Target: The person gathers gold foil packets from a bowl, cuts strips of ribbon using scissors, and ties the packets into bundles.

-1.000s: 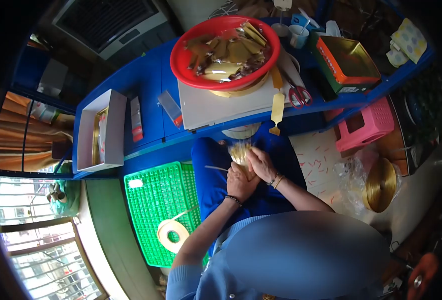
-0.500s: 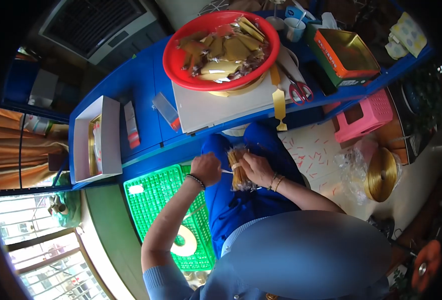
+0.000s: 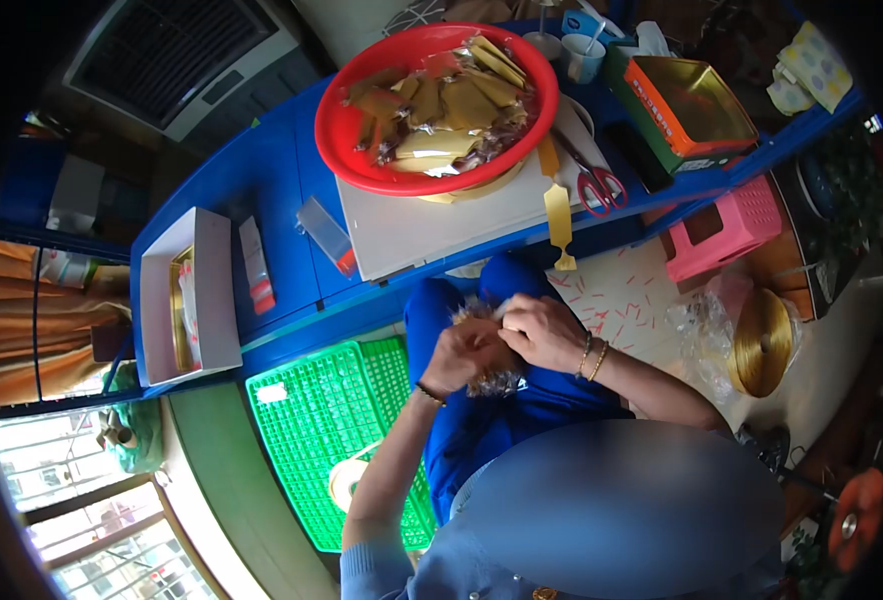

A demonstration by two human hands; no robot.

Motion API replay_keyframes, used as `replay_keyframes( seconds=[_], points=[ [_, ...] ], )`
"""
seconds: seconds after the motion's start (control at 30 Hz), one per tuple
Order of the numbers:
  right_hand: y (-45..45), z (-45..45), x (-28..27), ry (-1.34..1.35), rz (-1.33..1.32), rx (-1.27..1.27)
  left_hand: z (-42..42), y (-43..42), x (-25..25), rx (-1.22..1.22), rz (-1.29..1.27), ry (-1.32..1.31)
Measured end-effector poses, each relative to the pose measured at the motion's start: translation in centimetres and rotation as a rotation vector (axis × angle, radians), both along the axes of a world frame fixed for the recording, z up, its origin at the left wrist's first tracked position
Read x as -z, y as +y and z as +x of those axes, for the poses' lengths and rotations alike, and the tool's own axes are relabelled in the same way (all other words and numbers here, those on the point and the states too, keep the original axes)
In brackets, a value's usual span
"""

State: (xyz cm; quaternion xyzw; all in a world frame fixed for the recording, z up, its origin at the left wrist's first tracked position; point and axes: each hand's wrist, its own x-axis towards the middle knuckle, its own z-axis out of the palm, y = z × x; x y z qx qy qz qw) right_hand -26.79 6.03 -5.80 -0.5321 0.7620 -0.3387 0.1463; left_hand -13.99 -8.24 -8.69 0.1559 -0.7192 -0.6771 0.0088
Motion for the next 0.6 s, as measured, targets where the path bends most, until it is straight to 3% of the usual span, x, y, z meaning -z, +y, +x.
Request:
replay_keyframes(
  seconds=[0.03,0.2,0.23,0.3,0.33,0.43,0.53,0.6],
  points=[
    [-0.6,-0.3,-0.3,-0.018,-0.026,-0.006,-0.2,0.4,-0.4,0.083,-0.155,-0.019],
    [-1.9,-0.3,0.7,-0.085,-0.125,-0.064,-0.8,2.3,2.0,-0.228,-0.383,0.109],
    [-1.8,-0.3,0.9,-0.099,-0.147,-0.07,-0.6,2.2,2.9,-0.237,-0.315,0.095],
    [-1.7,-1.5,1.3,-0.4,-0.175,-0.17,-0.3,1.9,4.6,-0.253,-0.181,0.067],
    [-1.1,-1.9,1.1,-0.506,-0.038,-0.091,-0.2,1.8,4.6,-0.259,-0.124,0.07],
    [-0.2,-2.3,3.2,-0.313,-0.07,-0.127,0.2,1.5,3.6,-0.244,-0.005,0.067],
    [-0.1,-2.4,3.4,-0.277,0.191,-0.1,0.0,0.8,2.1,-0.169,0.006,0.056],
    [0.1,-2.3,3.1,-0.278,0.126,-0.098,0.1,0.3,1.1,-0.118,0.009,0.047]
  ],
)
